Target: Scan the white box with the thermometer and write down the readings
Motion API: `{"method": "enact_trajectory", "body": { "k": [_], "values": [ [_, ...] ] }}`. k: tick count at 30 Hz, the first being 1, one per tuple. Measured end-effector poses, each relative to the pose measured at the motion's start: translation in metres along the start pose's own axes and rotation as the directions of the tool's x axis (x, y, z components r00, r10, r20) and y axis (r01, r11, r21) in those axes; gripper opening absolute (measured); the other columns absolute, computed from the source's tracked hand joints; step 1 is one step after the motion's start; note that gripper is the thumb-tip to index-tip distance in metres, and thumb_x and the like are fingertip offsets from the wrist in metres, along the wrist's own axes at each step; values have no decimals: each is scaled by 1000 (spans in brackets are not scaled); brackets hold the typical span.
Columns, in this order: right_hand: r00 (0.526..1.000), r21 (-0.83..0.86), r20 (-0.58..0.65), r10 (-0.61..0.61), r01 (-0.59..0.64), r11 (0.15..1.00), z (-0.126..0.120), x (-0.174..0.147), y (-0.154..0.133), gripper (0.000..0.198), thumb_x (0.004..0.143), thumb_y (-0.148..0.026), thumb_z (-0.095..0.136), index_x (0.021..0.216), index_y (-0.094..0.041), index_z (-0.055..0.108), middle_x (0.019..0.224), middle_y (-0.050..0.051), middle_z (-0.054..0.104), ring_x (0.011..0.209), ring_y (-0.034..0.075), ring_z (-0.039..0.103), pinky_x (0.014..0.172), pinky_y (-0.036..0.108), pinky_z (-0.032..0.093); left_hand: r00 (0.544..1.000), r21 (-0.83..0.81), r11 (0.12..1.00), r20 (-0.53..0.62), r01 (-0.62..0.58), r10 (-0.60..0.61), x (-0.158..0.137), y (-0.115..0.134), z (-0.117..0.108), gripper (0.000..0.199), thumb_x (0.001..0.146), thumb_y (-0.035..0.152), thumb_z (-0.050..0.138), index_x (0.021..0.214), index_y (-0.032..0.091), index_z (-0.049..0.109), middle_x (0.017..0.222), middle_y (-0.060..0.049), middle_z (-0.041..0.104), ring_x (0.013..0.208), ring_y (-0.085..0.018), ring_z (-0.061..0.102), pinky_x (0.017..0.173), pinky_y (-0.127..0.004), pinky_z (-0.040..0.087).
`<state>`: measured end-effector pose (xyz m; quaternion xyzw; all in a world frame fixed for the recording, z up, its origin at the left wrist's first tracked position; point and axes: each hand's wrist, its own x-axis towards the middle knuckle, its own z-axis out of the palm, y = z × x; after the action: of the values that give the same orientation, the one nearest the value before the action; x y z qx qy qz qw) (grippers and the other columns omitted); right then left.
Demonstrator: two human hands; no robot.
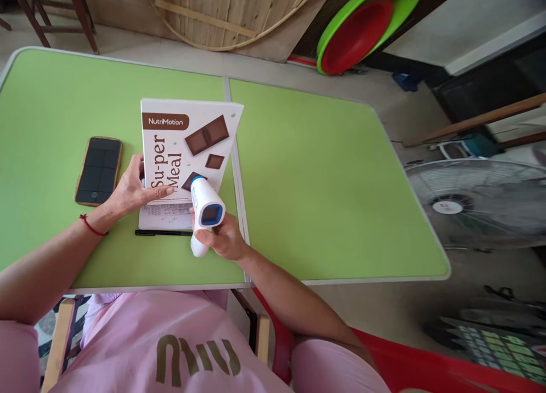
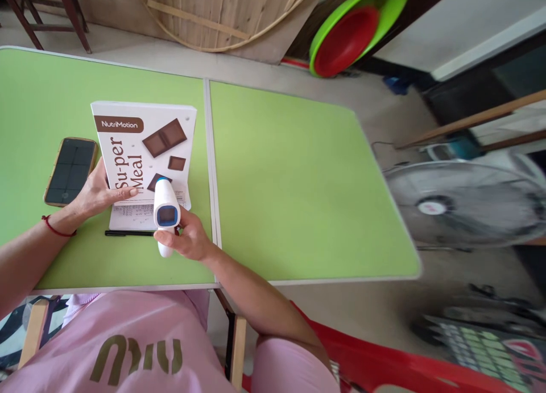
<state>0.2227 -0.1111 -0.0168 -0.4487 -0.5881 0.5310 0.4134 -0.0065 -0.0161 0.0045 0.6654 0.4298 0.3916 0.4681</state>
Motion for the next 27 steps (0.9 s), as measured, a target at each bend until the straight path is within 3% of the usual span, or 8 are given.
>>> {"method": "enact_trajectory", "body": {
  "k": [6,13,19,27],
  "values": [
    [1000,36,-15,26,-26,999,0,1,0,46,68,-64,72,75,-21,57,64,0,54,62,16,54,59,33,50,1000,45,999,-23,5,-4,-1,-1,-2,69,64,48,90,115,15,55,110,-14,64,98,-32,63,75,-43,56],
    [1000,15,-7,-14,14,1000,0,1,-2,43,70,-61,72,71,-22,55,60,-1,52,57,14,50,55,31,48,999,63,997,-12,48,-47,-2,-1,-1,74,67,53,87,120,16,52,116,-15,60,103,-35,62,80,-48,55],
    [999,-8,-7,-52,52,999,0,3,1,40,70,-59,73,74,-22,58,61,-1,54,57,14,51,55,31,48,997,70,996,-43,-62,65,-1,-6,-1,65,68,51,87,115,19,56,108,-12,63,95,-31,63,73,-42,55],
    [997,-45,37,-66,68,997,-2,0,2,39,73,-58,71,79,-20,61,67,2,59,64,17,58,59,33,52,998,307,952,-48,-11,27,-5,12,-3,68,78,74,64,114,17,54,110,-13,62,97,-33,60,77,-46,50]
  ]
}}
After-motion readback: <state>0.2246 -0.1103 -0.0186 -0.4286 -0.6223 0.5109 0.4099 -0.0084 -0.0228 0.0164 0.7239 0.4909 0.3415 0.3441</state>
